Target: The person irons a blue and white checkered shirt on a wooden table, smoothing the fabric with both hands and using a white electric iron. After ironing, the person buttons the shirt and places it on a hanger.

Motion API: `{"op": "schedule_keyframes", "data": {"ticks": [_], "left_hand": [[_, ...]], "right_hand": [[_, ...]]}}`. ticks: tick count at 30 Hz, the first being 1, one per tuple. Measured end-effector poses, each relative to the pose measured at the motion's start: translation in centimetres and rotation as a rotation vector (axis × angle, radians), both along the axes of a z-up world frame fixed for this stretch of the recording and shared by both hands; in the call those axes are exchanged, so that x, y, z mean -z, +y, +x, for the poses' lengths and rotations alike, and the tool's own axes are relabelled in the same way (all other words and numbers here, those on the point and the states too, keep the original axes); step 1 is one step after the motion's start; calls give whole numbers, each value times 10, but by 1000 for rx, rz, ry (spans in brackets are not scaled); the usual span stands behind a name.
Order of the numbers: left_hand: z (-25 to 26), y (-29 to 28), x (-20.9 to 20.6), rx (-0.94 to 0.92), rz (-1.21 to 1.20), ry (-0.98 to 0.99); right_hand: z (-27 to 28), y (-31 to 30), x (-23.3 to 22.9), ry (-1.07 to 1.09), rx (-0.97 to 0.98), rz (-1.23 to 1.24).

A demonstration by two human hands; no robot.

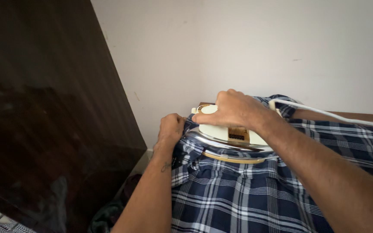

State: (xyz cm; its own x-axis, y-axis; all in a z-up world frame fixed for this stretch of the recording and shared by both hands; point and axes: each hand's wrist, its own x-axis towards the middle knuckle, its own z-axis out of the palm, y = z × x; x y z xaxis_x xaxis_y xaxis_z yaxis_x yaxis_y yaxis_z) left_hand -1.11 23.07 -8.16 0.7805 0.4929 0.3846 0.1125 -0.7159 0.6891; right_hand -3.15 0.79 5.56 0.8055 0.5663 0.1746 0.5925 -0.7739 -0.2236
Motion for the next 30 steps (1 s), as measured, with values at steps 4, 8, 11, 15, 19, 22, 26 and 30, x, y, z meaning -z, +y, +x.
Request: {"op": "schedule_keyframes", "data": {"ticks": [4,8,11,15,19,22,26,30], "left_hand": [[0,-1,-1,-2,72,-27],[-1,0,2,7,103,-53],[-1,0,2,17,128,-48],[-2,-3,-2,42,111,-44],[-12,-9,-11,17,102,-33],[-18,-16,-19,-9,113,-34],[-25,-21,-24,-14,183,-82],[-27,-25,-29,-13,276,-156]], "right_hand": [[1,0,-1,-31,-36,-7],[5,1,0,-111,56,47],[10,-4,0,-58,68,-1],[20,-31,3,20,53,-47],[22,-61,9,45,-37,-104],[20,-87,14,76,-128,-114],[14,-98,16,131,-174,-113],[2,-86,18,-31,6,-18]]}}
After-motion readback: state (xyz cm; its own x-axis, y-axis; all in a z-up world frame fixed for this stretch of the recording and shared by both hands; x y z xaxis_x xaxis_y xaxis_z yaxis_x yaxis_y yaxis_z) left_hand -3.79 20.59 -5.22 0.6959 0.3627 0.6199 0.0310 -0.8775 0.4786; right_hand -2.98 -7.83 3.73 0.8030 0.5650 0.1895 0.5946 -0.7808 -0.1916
